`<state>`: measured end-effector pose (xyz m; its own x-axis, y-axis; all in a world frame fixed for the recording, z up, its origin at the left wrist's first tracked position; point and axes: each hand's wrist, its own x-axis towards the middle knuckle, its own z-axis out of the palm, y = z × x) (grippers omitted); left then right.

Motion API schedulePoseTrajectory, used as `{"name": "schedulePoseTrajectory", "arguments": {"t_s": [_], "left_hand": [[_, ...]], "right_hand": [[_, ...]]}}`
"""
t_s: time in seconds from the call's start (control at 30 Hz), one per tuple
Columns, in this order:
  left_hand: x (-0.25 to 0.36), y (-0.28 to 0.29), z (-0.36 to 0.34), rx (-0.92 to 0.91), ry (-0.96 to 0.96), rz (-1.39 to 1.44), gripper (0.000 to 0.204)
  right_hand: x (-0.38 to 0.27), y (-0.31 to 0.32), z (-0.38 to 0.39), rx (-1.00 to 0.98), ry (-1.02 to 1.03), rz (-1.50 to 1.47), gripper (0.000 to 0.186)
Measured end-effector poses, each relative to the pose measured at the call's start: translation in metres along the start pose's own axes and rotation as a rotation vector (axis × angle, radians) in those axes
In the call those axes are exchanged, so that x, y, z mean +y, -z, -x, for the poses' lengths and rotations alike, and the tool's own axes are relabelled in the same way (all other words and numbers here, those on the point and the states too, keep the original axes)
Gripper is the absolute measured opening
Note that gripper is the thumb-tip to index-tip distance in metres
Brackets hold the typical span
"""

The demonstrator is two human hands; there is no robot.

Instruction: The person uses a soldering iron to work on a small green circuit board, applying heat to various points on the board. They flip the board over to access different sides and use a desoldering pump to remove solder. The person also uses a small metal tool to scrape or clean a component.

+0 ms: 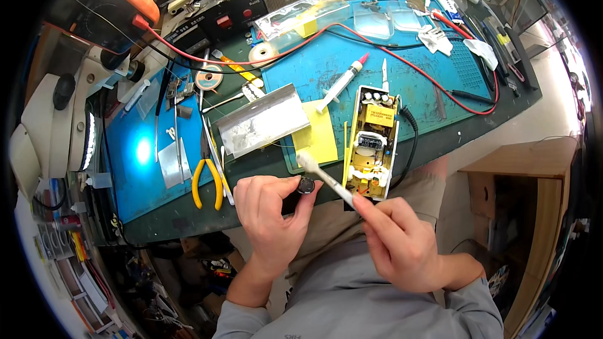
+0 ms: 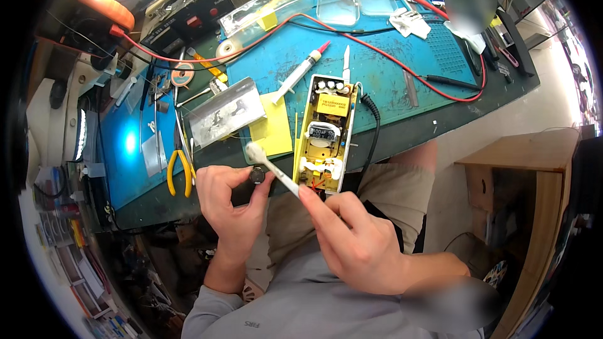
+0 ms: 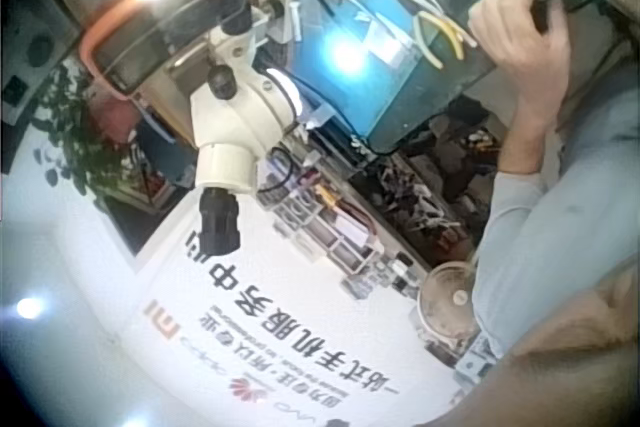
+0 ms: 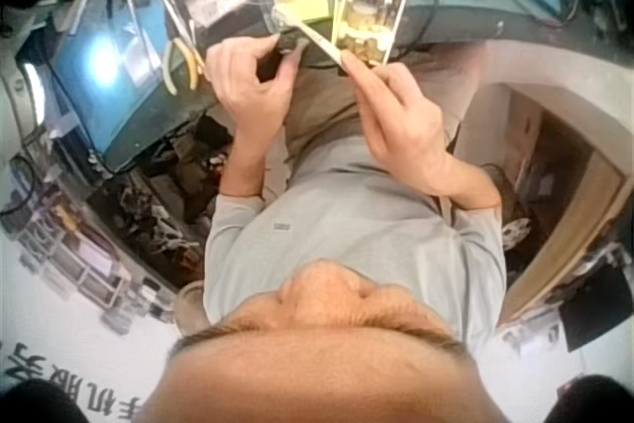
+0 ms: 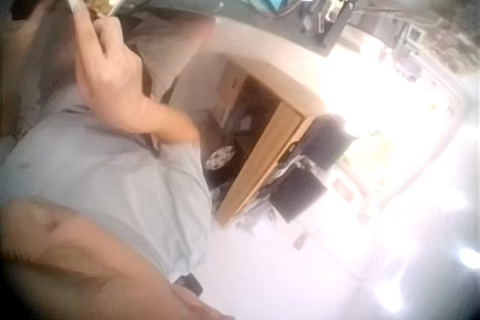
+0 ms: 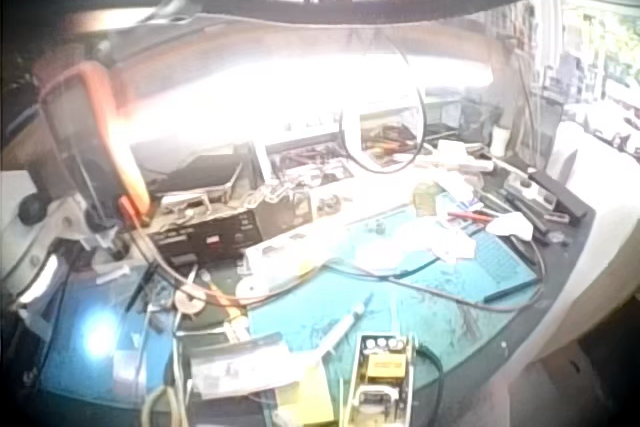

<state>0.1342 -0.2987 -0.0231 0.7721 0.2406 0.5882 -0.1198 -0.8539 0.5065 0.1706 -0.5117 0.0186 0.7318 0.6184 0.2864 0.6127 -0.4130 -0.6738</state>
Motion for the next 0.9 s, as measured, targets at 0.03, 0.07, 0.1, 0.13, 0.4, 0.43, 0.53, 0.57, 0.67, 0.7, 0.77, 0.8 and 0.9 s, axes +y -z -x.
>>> {"name": "schedulePoseTrajectory", "arguments": {"t_s": [0.03, 0.07, 0.1, 0.13, 0.4, 0.43, 0.53, 0.57, 0.67, 0.7, 0.77, 0.8, 0.9], "left_hand": [[0.0, 0.0, 0.0, 0.003, 0.001, -0.007, 0.039], [-0.001, 0.0, 0.0, 0.006, 0.001, -0.013, 0.039], [-0.001, 0.0, 0.0, 0.002, 0.002, -0.007, 0.039], [-0.001, 0.0, 0.001, -0.003, 0.003, -0.002, 0.039], [-0.001, 0.003, 0.002, -0.024, 0.021, -0.003, 0.038], [-0.002, 0.003, 0.003, -0.028, 0.026, 0.001, 0.039], [-0.001, 0.005, 0.003, -0.045, 0.035, 0.008, 0.04], [-0.001, 0.005, 0.003, -0.052, 0.038, 0.01, 0.04], [0.0, 0.003, 0.003, -0.036, 0.033, 0.0, 0.04], [0.0, 0.004, 0.002, -0.043, 0.025, -0.004, 0.04], [0.0, 0.004, -0.001, -0.051, 0.014, -0.007, 0.039], [0.0, 0.004, -0.001, -0.055, 0.015, -0.002, 0.039], [-0.001, 0.007, -0.001, -0.064, 0.031, 0.015, 0.037]], "right_hand": [[-0.001, 0.0, -0.004, 0.049, 0.01, 0.009, 0.057], [-0.001, -0.001, -0.006, 0.098, 0.019, 0.019, 0.057], [0.0, -0.001, -0.003, 0.118, 0.025, 0.014, 0.056], [0.002, 0.0, -0.001, 0.105, 0.023, 0.01, 0.055], [0.005, 0.004, 0.015, 0.037, 0.015, -0.023, 0.054], [0.006, 0.004, 0.016, 0.036, 0.017, -0.034, 0.054], [0.005, 0.001, 0.02, 0.012, 0.013, -0.055, 0.055], [0.004, -0.002, 0.021, -0.009, 0.004, -0.054, 0.056], [0.001, -0.01, 0.014, -0.015, -0.002, -0.057, 0.058], [0.0, -0.011, 0.008, -0.012, -0.001, -0.054, 0.059], [0.001, -0.009, -0.001, 0.037, 0.009, -0.037, 0.058], [0.002, -0.008, -0.004, 0.086, 0.016, -0.024, 0.057], [0.005, 0.003, -0.003, 0.14, 0.027, 0.003, 0.053]]}}
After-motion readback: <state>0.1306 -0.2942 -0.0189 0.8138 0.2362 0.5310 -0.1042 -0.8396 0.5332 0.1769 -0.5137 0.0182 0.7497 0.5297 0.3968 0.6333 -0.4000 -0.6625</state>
